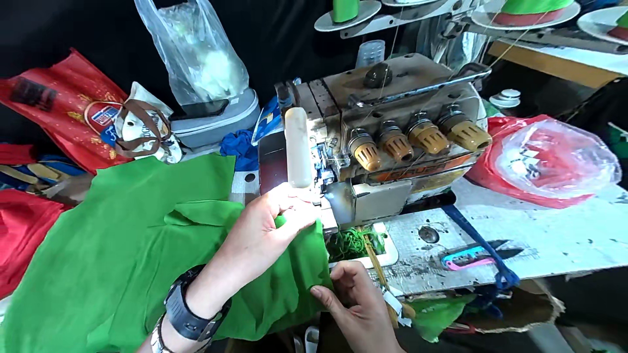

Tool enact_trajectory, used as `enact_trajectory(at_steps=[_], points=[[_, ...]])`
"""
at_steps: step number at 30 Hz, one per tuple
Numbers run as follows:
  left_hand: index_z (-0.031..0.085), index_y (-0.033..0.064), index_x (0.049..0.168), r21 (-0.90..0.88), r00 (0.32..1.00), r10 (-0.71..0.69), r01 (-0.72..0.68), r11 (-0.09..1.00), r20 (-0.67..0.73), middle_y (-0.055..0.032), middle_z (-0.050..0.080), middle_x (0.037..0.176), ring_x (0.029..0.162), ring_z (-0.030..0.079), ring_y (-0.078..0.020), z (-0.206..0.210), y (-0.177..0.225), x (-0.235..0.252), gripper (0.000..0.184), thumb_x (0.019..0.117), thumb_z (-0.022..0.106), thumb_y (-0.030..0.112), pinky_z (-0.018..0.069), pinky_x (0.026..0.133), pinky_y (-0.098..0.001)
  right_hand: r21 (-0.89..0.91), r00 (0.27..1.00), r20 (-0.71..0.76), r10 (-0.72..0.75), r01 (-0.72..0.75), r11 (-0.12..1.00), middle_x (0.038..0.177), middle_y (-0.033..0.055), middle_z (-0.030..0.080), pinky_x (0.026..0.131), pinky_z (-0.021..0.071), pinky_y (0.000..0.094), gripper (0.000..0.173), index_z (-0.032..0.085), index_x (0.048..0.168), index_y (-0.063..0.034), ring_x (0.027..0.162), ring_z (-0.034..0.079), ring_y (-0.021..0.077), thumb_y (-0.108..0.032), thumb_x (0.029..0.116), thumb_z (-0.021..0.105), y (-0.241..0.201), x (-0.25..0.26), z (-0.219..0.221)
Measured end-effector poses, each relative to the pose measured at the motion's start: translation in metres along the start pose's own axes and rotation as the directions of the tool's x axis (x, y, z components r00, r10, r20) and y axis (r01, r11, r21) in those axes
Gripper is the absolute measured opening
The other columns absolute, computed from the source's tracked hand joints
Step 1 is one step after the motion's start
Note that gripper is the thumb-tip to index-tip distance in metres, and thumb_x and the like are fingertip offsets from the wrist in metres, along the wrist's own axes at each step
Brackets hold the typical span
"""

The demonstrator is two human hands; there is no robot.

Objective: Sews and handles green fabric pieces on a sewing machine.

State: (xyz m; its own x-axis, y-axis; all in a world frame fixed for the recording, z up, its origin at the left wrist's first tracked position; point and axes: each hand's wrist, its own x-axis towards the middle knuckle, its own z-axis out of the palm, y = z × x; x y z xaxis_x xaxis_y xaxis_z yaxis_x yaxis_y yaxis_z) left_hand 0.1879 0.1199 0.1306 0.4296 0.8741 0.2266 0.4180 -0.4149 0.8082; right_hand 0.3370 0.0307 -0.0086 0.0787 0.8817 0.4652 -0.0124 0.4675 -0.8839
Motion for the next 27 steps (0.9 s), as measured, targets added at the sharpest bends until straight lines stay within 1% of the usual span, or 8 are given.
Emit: enact_trajectory(at_steps=[2, 6, 13, 17, 19, 21, 25, 27], points=[[0.074, 0.0106, 0.103, -0.014, 0.999, 0.018, -0.019, 1.0, -0.029, 0.0045, 0.073, 0.102, 0.091, 0.068, -0.0031, 0.002, -0.001, 0.0, 0.009, 0.0951, 0.069, 0.01, 0.0571, 0.078, -0.0172, -0.003, 1.0, 0.005, -0.007, 0.007, 1.0, 0.095, 0.0019, 0.07, 0.077, 0.0586, 0.016, 0.025, 0.053, 0.109, -0.0038, 0.086, 0.069, -0.0001, -0.012, 0.0953, 0.071, 0.001, 0.0, -0.001], [0.072, 0.0097, 0.104, -0.049, 0.994, 0.03, -0.035, 0.998, -0.11, 0.0048, 0.075, 0.093, 0.086, 0.07, -0.0021, 0.007, 0.0, 0.0, 0.011, 0.0941, 0.07, 0.007, 0.0571, 0.075, -0.0168, -0.007, 1.0, 0.019, -0.01, 0.011, 1.0, 0.098, 0.0025, 0.07, 0.081, 0.0582, 0.016, 0.021, 0.054, 0.111, -0.003, 0.089, 0.069, -0.0003, -0.012, 0.0981, 0.067, 0.0, 0.0, -0.003], [0.074, 0.0093, 0.103, -0.043, 0.983, 0.056, -0.065, 0.997, -0.175, 0.0045, 0.074, 0.091, 0.083, 0.068, -0.0022, 0.014, -0.001, 0.001, 0.011, 0.0924, 0.072, 0.005, 0.0564, 0.074, -0.0166, 0.037, 0.999, 0.029, 0.022, -0.023, 0.999, 0.097, 0.0011, 0.071, 0.079, 0.0597, 0.0172, 0.021, 0.053, 0.11, -0.0038, 0.087, 0.07, 0.0005, -0.01, 0.0966, 0.069, -0.002, 0.0, -0.006], [0.074, 0.0096, 0.102, -0.017, 0.966, 0.094, -0.101, 0.995, -0.239, 0.0048, 0.073, 0.09, 0.079, 0.068, -0.0022, 0.019, -0.002, 0.001, 0.012, 0.0905, 0.074, 0.006, 0.0564, 0.071, -0.0165, 0.039, 0.999, 0.032, 0.012, -0.014, 0.999, 0.097, -0.0013, 0.069, 0.079, 0.0571, 0.0139, 0.016, 0.055, 0.111, -0.0042, 0.087, 0.066, -0.0041, -0.011, 0.0996, 0.064, -0.009, -0.003, -0.01], [0.073, 0.0084, 0.101, 0.055, 0.942, 0.177, -0.168, 0.984, -0.286, 0.0043, 0.074, 0.091, 0.082, 0.069, -0.0012, 0.024, -0.009, 0.003, 0.012, 0.089, 0.076, 0.007, 0.0574, 0.074, -0.0166, 0.023, 0.999, 0.036, 0.02, -0.021, 1.0, 0.096, -0.0005, 0.068, 0.079, 0.0553, 0.0127, 0.012, 0.057, 0.109, -0.003, 0.086, 0.064, -0.005, -0.008, 0.0996, 0.063, -0.014, -0.004, -0.013], [0.074, 0.0104, 0.1, 0.235, 0.913, 0.263, -0.194, 0.952, -0.312, 0.0059, 0.074, 0.092, 0.086, 0.068, 0.001, 0.03, -0.017, 0.004, 0.012, 0.0891, 0.075, 0.014, 0.0561, 0.078, -0.0167, -0.012, 0.998, 0.048, 0.031, -0.03, 0.999, 0.096, 0.0027, 0.069, 0.08, 0.0548, 0.0129, 0.008, 0.061, 0.106, -0.0004, 0.086, 0.064, -0.0035, -0.005, 0.0994, 0.063, -0.013, -0.005, -0.015], [0.076, 0.0118, 0.098, 0.561, 0.858, 0.415, -0.191, 0.806, -0.304, -0.0027, 0.069, 0.1, 0.098, 0.06, -0.0166, 0.036, -0.024, 0.004, 0.016, 0.0888, 0.072, 0.024, 0.0421, 0.09, -0.0405, -0.053, 0.993, 0.114, -0.011, 0.018, 0.998, 0.094, 0.0098, 0.067, 0.083, 0.0537, 0.0139, 0.005, 0.065, 0.1, 0.0019, 0.09, 0.065, 0.0029, -0.001, 0.0984, 0.062, -0.012, -0.002, -0.019], [0.077, 0.014, 0.095, 0.653, 0.855, 0.455, -0.199, 0.731, -0.249, -0.0038, 0.068, 0.093, 0.091, 0.06, -0.0206, 0.034, -0.022, 0.005, 0.015, 0.0918, 0.07, 0.026, 0.0387, 0.087, -0.0457, -0.042, 0.992, 0.129, -0.009, 0.014, 0.999, 0.092, 0.0101, 0.066, 0.081, 0.0529, 0.0132, 0.005, 0.066, 0.098, 0.0023, 0.088, 0.064, 0.0029, 0.0, 0.0975, 0.061, -0.013, 0.0, -0.02]])
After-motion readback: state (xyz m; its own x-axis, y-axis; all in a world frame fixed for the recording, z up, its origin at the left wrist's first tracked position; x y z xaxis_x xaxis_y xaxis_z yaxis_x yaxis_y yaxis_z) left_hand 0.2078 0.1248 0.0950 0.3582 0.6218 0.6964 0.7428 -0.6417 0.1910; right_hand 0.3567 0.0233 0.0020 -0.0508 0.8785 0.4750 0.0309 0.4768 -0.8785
